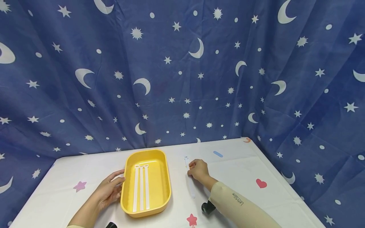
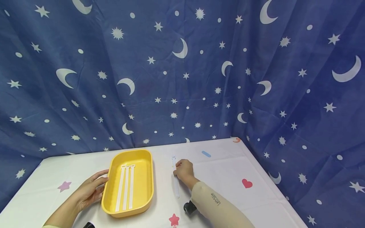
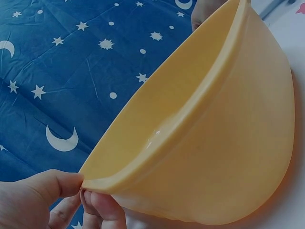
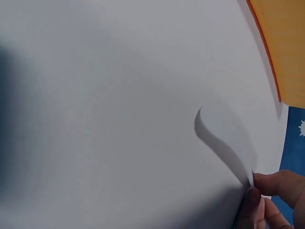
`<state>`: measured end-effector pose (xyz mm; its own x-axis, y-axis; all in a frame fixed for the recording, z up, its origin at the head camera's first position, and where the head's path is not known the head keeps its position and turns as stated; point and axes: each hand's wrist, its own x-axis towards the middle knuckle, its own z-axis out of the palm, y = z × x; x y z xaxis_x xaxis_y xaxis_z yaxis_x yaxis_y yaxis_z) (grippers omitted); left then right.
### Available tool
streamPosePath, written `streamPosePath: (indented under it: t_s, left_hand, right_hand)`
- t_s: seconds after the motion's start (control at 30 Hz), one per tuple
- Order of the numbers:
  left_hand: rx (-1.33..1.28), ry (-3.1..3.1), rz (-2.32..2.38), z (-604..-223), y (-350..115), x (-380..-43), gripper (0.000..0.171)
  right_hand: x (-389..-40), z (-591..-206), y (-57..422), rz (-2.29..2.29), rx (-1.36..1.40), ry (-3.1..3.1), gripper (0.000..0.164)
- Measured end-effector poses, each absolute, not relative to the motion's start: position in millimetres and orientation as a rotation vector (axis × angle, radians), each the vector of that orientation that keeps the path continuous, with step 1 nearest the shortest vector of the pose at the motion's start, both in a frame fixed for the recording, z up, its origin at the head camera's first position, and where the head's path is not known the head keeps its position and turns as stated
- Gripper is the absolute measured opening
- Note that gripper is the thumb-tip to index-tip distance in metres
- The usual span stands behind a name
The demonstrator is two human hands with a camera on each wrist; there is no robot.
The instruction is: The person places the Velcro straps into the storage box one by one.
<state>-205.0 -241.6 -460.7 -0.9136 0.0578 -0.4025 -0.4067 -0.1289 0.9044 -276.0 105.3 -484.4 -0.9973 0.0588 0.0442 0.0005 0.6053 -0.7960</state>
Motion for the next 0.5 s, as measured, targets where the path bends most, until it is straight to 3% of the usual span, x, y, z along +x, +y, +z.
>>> streamPosePath:
  t_s: [0.5]
  left_hand:
    - [-0.401,1.821,2.130,-462.3,-241.8,-205.4,0.063]
  right_hand:
    - [-281.2,-482.2,105.6,1.353,-0.096,-2.809,0.022]
